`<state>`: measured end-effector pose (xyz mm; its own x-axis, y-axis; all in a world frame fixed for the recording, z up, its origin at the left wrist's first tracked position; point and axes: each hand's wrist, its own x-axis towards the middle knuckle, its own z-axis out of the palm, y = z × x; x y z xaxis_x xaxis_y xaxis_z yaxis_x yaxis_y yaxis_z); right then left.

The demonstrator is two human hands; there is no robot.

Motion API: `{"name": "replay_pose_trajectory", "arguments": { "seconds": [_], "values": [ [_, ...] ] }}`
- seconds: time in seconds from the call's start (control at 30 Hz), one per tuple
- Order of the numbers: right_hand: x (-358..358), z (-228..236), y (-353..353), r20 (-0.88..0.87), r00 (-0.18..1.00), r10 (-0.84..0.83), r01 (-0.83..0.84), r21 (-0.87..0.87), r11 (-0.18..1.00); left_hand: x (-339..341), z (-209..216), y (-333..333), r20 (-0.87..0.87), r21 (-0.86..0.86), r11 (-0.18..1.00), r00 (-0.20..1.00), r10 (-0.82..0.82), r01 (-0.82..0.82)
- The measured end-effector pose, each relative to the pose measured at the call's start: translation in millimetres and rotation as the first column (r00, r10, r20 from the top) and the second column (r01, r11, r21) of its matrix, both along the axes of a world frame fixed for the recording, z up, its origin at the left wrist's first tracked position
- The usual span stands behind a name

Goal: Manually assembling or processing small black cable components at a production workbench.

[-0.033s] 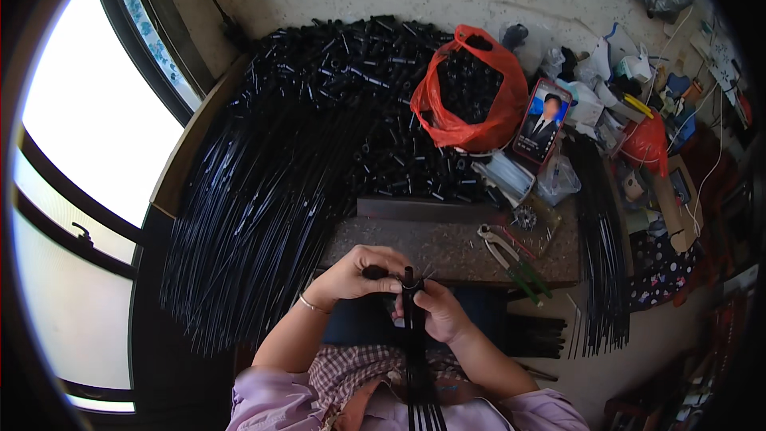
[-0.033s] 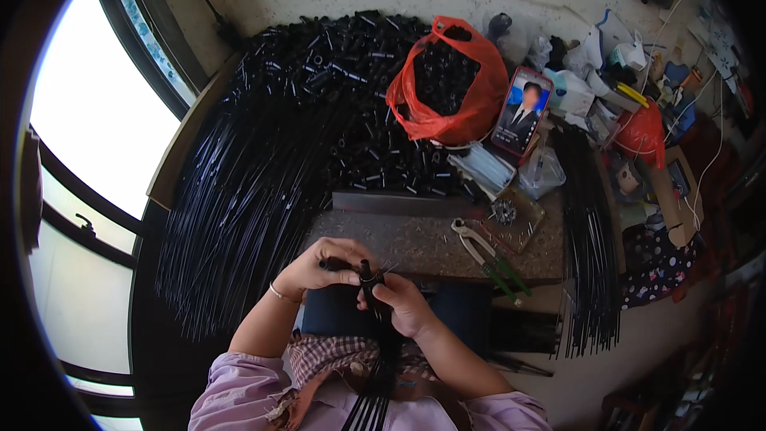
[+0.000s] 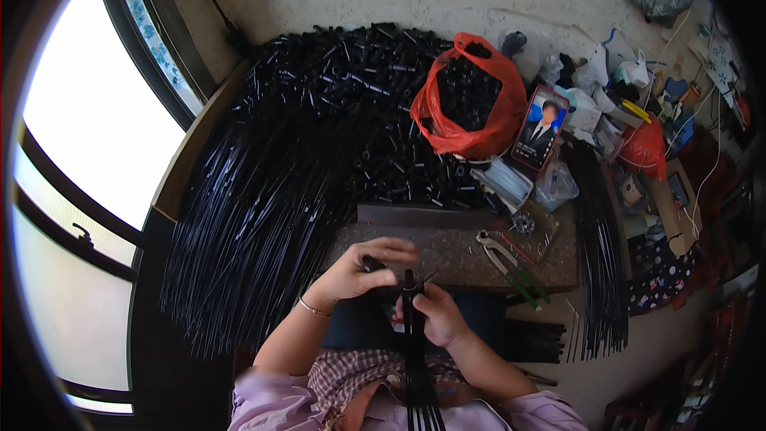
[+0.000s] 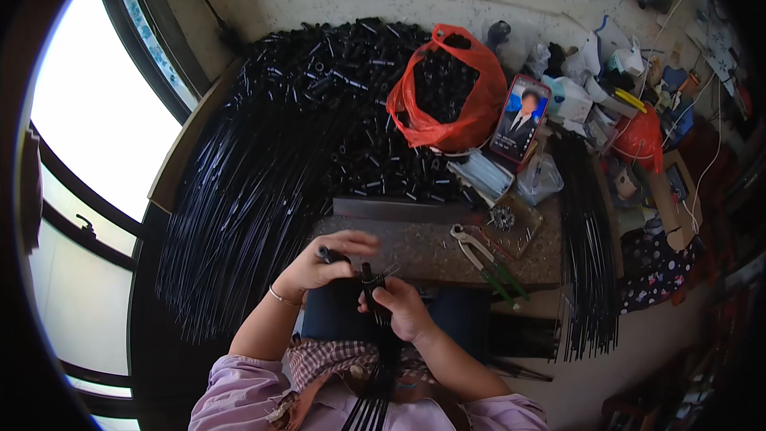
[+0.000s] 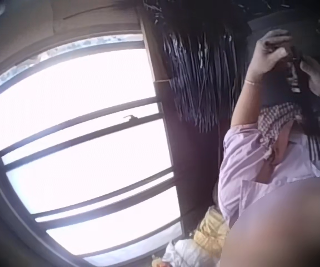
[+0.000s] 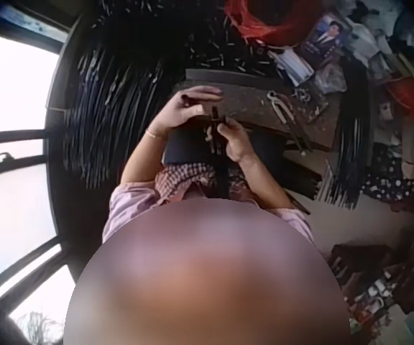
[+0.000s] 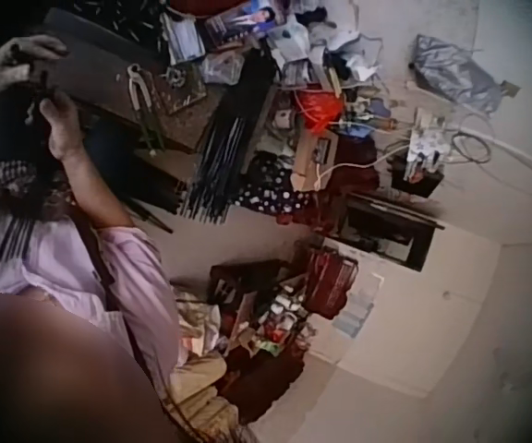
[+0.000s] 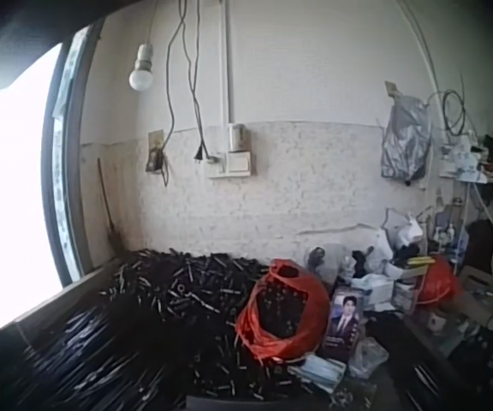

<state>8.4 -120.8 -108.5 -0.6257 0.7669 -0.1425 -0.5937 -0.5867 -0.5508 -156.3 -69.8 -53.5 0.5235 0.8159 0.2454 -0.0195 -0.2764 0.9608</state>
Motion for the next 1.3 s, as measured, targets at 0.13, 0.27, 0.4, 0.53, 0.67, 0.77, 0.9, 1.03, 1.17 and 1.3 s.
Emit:
{"name": "replay_pose_trajectory", "arguments": {
  "seconds": [0.13, 0.27, 0.4, 0.53, 0.67, 0.77, 0.9, 1.03, 1.17, 1.3],
  "values": [
    [-10, 15, -11, 0.14, 0.958, -0.252, 0.221, 0.2, 0.954, 21, 24, -1, 0.022, -0.058, 0.998, 0.999, -0.029, 0.031],
    [-12, 22, -19, 0.153, 0.933, -0.327, 0.303, 0.158, 0.94, 19, 23, -9, 0.199, -0.479, 0.832, 0.958, -0.208, 0.28],
    [-11, 18, -22, 0.132, 0.93, -0.344, 0.318, 0.184, 0.93, 13, 24, -7, -0.161, -0.164, 0.986, 0.986, -0.04, 0.013],
    [-8, 17, -20, 0.111, 0.938, -0.329, 0.31, 0.162, 0.937, 15, 33, -10, 0.139, -0.243, 0.97, 0.99, 0.021, 0.014],
    [-11, 16, -18, 0.093, 0.958, -0.272, 0.255, 0.162, 0.953, 11, 29, -17, -0.251, 0.13, 0.977, 0.948, 0.196, -0.168],
    [-9, 11, -15, 0.084, 0.962, -0.259, 0.242, 0.173, 0.955, 8, 34, -10, -0.279, 0.06, 0.997, 0.96, -0.024, 0.043],
    [-9, 10, -12, 0.066, 0.97, -0.234, 0.226, 0.108, 0.968, 11, 33, -12, -0.22, 0.1, 0.995, 0.976, 0.003, 0.019],
    [-4, 10, -13, 0.017, 0.976, -0.215, 0.211, 0.126, 0.969, 16, 25, -18, -0.399, 0.204, 0.971, 0.895, 0.197, -0.122],
    [-4, 13, -14, 0.057, 0.976, -0.208, 0.201, 0.112, 0.973, 24, 19, -27, -0.295, 0.299, 0.903, 0.87, 0.394, -0.307],
    [-5, 18, -21, 0.088, 0.968, -0.235, 0.221, 0.144, 0.965, 25, 28, -28, -0.269, 0.159, 0.945, 0.908, 0.32, -0.286]
  ]
}}
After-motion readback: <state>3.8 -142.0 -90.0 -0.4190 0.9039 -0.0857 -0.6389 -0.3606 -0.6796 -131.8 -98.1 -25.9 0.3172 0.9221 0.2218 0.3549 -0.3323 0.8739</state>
